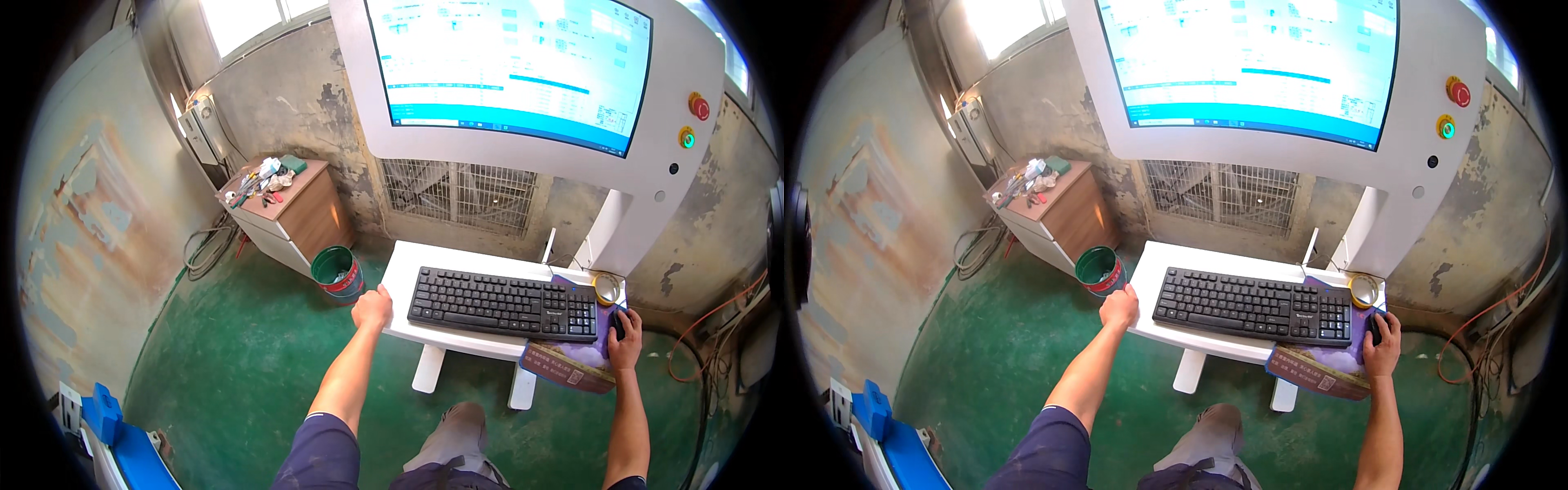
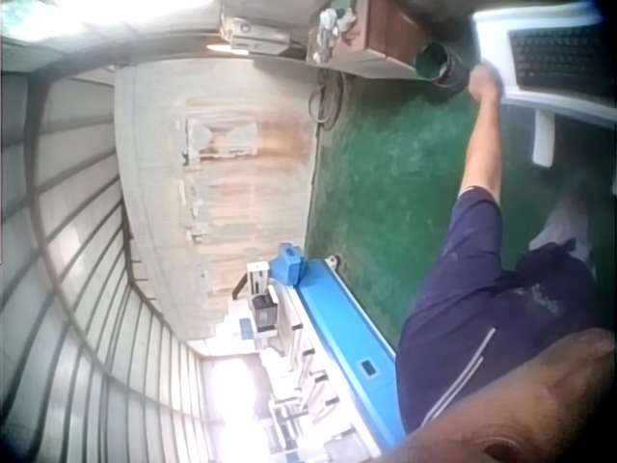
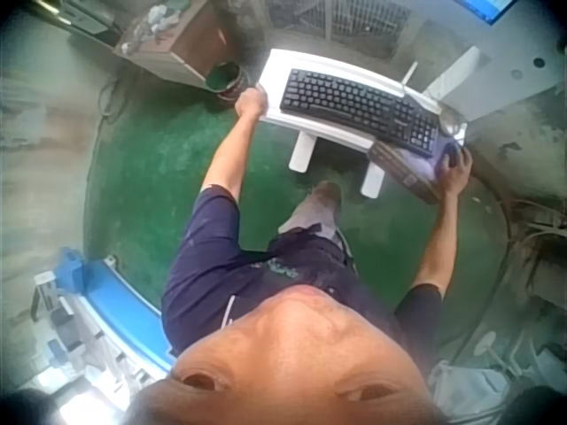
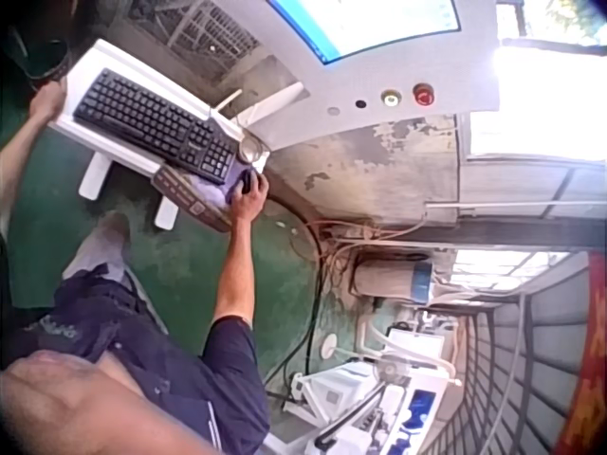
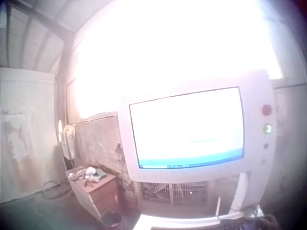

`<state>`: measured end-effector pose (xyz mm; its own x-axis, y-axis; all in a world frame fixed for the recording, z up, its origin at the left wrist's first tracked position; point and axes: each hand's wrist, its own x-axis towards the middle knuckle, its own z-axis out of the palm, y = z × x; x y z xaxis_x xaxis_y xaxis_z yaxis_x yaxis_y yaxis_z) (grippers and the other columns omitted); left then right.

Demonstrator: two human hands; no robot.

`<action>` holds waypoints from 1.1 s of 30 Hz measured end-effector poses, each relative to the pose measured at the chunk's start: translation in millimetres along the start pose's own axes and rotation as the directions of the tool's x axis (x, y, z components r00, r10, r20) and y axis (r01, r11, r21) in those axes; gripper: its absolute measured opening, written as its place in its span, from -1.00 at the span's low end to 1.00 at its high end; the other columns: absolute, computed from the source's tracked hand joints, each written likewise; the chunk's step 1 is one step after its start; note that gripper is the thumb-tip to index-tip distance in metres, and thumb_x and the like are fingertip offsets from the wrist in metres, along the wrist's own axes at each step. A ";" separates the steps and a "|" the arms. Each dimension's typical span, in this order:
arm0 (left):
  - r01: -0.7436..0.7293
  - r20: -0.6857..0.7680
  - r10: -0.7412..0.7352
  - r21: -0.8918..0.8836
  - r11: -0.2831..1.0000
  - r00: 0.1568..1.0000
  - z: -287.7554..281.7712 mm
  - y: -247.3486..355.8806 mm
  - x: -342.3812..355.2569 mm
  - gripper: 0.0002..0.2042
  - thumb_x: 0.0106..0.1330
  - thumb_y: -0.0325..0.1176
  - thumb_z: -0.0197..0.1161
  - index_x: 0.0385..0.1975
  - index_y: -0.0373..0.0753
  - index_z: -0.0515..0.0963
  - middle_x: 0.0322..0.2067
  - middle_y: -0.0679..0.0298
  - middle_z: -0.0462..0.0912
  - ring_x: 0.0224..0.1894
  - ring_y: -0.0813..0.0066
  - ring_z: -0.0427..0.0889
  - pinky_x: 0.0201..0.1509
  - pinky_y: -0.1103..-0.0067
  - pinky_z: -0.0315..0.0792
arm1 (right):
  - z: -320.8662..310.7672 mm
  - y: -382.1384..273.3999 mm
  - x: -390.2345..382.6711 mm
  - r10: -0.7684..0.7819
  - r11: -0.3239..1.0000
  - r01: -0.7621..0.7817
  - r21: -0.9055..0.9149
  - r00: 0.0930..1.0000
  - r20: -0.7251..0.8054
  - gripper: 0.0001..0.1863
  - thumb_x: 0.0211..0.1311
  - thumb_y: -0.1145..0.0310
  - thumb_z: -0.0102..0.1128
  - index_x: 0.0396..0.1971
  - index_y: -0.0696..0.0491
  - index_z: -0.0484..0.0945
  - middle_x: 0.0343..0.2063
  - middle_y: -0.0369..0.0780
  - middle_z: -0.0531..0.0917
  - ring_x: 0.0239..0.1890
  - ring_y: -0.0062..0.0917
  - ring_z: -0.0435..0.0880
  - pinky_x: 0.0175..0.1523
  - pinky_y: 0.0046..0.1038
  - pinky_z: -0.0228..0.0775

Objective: The person operates a CNC machine using a computer interface with a keyboard and mouse, then walks through the workshop to inspect the machinery and returns to the control station.

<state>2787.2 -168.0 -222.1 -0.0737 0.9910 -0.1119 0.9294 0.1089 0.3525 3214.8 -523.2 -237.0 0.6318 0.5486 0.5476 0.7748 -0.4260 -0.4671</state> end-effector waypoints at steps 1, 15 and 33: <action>-0.001 0.000 0.001 0.001 1.000 1.000 0.3 -0.3 0.5 -0.44 0.39 0.01 -0.25 -0.25 -0.33 0.64 -0.21 -0.07 0.66 -0.09 0.01 0.63 0.04 0.25 0.45 | 0.1 0.0 0.1 -0.002 1.000 0.002 -0.004 1.000 0.002 -0.60 -0.06 0.50 0.25 -0.10 0.09 0.56 0.05 -0.12 0.46 0.10 -0.21 0.46 0.19 -0.33 0.32; -0.010 -0.015 0.010 -0.003 1.000 1.000 3.0 -2.5 2.1 -0.43 0.38 0.02 -0.24 -0.26 -0.35 0.64 -0.22 -0.08 0.66 -0.09 0.01 0.63 0.03 0.24 0.44 | -2.7 -2.8 0.6 -0.026 0.999 0.026 -0.020 1.000 -0.005 -0.48 -0.06 0.52 0.22 0.03 0.07 0.49 0.04 -0.11 0.47 0.08 -0.19 0.46 0.19 -0.31 0.31; -0.009 -0.018 0.009 -0.009 1.000 1.000 1.3 -1.5 0.9 -0.43 0.39 0.01 -0.25 -0.28 -0.36 0.64 -0.23 -0.10 0.65 -0.10 -0.02 0.63 0.03 0.23 0.45 | -1.0 -0.4 -0.4 -0.011 1.000 0.012 -0.019 1.000 0.007 -0.53 -0.05 0.50 0.22 -0.01 0.06 0.54 0.06 -0.11 0.48 0.12 -0.21 0.45 0.23 -0.32 0.29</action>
<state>2786.2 -167.4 -224.0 -0.0720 0.9931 -0.0920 0.9268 0.1007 0.3618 3214.2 -524.0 -236.4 0.6227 0.5584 0.5481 0.7824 -0.4334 -0.4473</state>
